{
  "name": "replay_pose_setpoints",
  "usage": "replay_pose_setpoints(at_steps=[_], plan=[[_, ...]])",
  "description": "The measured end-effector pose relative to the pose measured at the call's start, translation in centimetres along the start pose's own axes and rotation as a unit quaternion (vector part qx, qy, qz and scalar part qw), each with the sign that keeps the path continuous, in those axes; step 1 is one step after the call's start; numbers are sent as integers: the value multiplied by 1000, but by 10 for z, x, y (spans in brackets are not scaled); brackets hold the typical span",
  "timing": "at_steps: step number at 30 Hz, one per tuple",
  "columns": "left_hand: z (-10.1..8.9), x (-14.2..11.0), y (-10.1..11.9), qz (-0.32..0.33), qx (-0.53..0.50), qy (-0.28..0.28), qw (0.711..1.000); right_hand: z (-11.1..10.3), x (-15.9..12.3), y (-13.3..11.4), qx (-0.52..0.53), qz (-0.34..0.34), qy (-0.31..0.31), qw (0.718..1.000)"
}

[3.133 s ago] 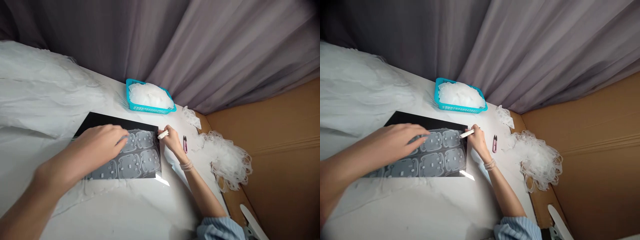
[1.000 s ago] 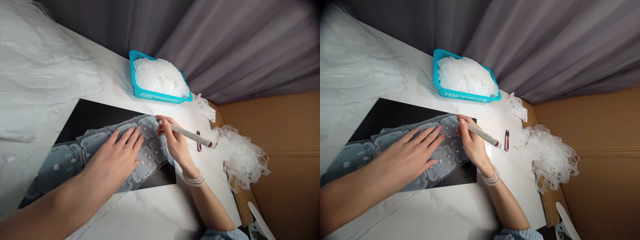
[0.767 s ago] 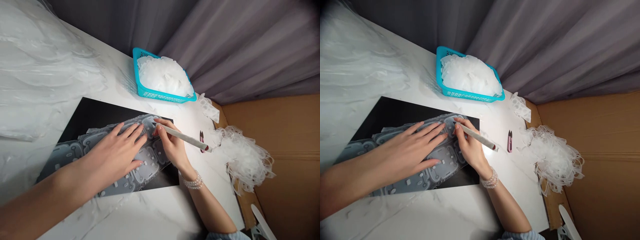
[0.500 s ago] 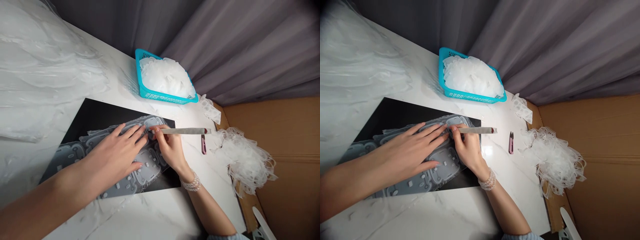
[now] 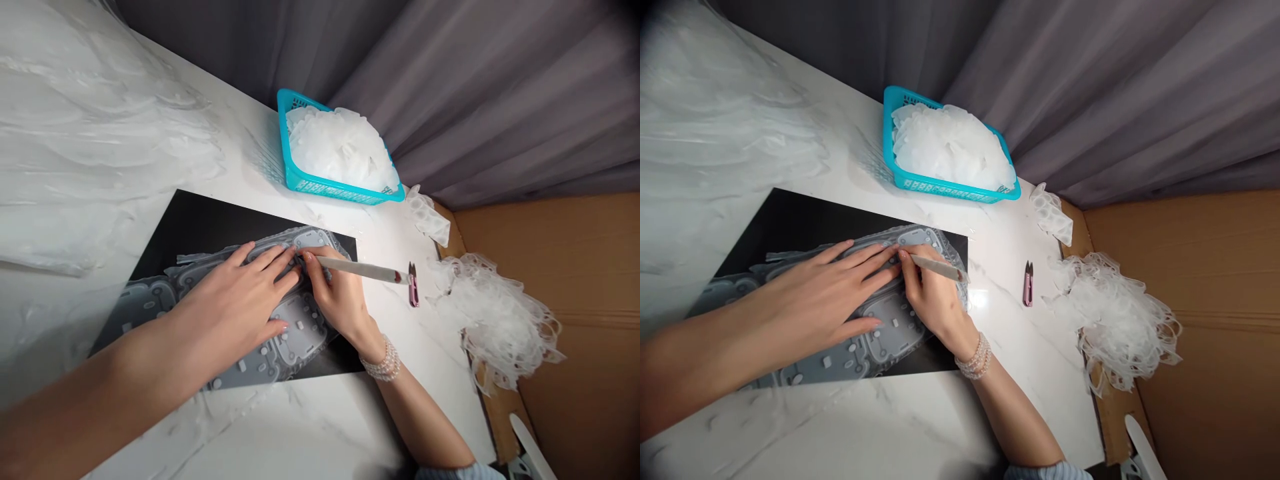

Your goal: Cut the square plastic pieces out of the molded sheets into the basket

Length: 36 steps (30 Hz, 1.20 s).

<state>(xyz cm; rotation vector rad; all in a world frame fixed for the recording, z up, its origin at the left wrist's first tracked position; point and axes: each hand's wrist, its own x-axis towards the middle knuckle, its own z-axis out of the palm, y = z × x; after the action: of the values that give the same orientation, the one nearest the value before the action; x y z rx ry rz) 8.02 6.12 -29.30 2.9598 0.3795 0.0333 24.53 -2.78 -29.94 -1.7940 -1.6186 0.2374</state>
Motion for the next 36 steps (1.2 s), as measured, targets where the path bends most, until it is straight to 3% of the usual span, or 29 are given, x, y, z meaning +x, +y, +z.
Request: replay_pose_setpoints(at_steps=[10, 17, 21, 24, 27, 31, 36], plan=[[6, -4, -5, -3, -20, 22, 1000, -4, -13, -14, -81, 1, -28, 996], [5, -2, -6, -11, -44, -5, 999, 2, -21, -3, -159, -87, -33, 983], [8, -4, -7, -17, -43, -2, 999, 3, -20, 3, -168, -97, -26, 981], [9, -4, -7, -17, -48, -5, 999, -1, -20, -1, -120, -67, 31, 990], [10, -3, -8, -12, -53, -17, 998, -6, -18, -9, -55, 25, 69, 996], [11, -4, -8, -7, -46, -11, 999, -10, -15, -15, 22, 121, 46, 991], [11, -8, -6, 3, -25, 15, 1000, -8, -11, -15, 9, 103, 12, 995]])
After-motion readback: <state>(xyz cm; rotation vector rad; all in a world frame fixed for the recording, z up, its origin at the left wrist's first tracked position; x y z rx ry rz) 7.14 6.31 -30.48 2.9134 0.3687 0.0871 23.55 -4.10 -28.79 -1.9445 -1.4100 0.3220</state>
